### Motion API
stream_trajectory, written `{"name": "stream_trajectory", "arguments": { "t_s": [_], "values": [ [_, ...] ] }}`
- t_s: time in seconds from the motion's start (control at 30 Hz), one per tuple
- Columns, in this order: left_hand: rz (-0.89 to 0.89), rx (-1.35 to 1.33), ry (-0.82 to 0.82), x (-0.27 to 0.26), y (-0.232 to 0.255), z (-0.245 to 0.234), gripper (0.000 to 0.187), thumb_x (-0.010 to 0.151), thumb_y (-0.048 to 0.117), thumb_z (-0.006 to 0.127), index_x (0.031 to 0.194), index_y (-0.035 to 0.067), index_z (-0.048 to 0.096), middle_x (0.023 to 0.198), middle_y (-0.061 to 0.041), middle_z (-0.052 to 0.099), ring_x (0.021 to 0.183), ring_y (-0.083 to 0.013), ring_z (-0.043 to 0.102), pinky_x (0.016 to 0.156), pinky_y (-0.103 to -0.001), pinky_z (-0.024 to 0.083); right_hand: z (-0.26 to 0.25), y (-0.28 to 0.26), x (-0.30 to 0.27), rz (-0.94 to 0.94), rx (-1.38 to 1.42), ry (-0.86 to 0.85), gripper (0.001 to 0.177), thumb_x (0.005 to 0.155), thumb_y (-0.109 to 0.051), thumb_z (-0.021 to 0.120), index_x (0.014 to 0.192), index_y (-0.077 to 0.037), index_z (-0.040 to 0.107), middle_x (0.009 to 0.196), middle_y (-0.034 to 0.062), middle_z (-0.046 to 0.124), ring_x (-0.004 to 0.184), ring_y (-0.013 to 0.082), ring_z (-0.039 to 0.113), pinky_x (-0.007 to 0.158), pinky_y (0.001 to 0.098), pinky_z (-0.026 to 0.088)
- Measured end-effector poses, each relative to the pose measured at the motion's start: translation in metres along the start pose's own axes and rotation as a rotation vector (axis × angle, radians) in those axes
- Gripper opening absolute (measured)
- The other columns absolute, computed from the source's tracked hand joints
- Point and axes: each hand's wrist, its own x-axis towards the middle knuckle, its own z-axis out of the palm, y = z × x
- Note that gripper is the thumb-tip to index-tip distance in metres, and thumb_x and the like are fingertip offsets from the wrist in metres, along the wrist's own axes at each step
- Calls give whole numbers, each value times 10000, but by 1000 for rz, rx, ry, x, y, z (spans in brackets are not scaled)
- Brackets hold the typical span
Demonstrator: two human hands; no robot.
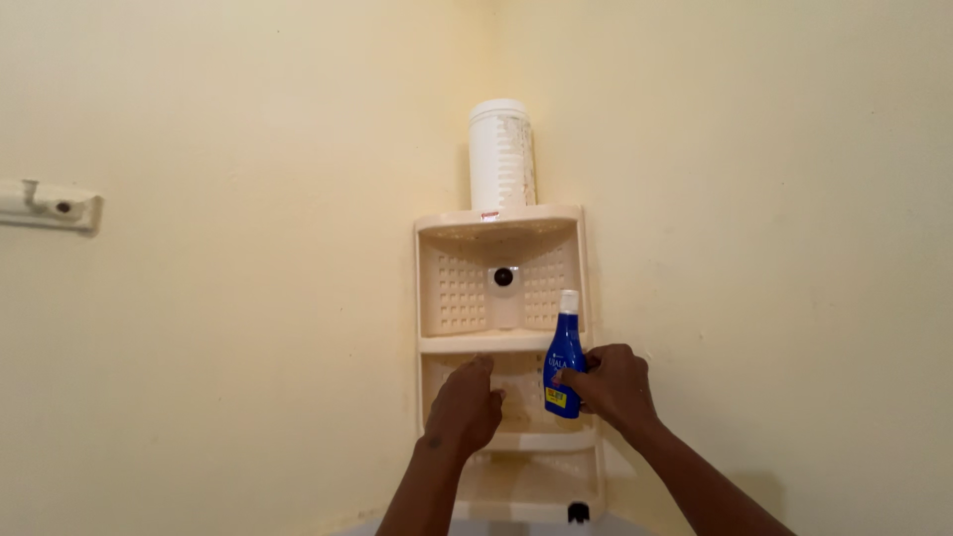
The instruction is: The person wipes a wall-mounted corner shelf with a pink cloth, then wipes a white plastic container and a blue bottle on a countertop. The person places the container and bottle onto the shelf. The person continues wiping the countertop and other items.
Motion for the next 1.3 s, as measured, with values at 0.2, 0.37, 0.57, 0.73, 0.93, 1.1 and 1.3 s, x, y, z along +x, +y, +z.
{"name": "stream_trajectory", "arguments": {
  "t_s": [0.2,0.37,0.57,0.73,0.93,1.1,1.3],
  "values": [
    [120,3,166,55,9,6,460,966,212,587,1358,-14,504,1437,-222,516,1369,-381,427,1106,-498,367,-14,-27,36,-46,32,24,307,759,-166,857,873,109,781,739,205,785,587,220,770,511,322,636],
    [63,5,156,87,37,-4,489,1024,410,568,1244,-26,555,1297,-254,595,1270,-423,505,1082,-517,401,-20,-48,70,-124,50,67,302,752,-177,837,818,110,769,661,184,759,514,218,748,483,316,621],
    [-13,-80,28,122,52,0,439,1038,429,506,1097,4,597,1036,-241,721,1023,-410,697,905,-511,542,-7,-49,109,-162,66,49,281,733,-174,817,677,82,716,632,195,738,502,227,734,458,336,611],
    [-7,-33,13,141,39,26,328,1021,279,494,1246,43,531,1089,-248,698,1027,-437,669,897,-542,530,12,-41,125,-238,-166,110,312,716,-230,843,696,49,706,681,195,727,599,266,746,579,366,614],
    [-2,111,-69,142,23,54,371,1015,277,429,1358,165,518,1150,-147,731,1093,-371,676,1025,-568,414,23,-33,124,-256,-405,55,379,720,-269,893,884,12,698,869,191,739,828,331,764,712,425,618],
    [-8,126,-57,148,13,63,410,1005,358,420,1400,316,519,1225,-74,719,1182,-353,640,1072,-600,345,28,-27,115,-268,-457,130,438,698,-277,935,931,10,699,923,223,737,890,377,749,744,440,618],
    [0,129,-168,170,0,64,442,996,456,403,1387,300,540,1356,-34,656,1277,-370,586,1068,-640,347,31,-26,114,-330,-512,162,429,729,-248,921,960,29,689,919,234,726,872,380,745,710,439,626]
  ]
}}
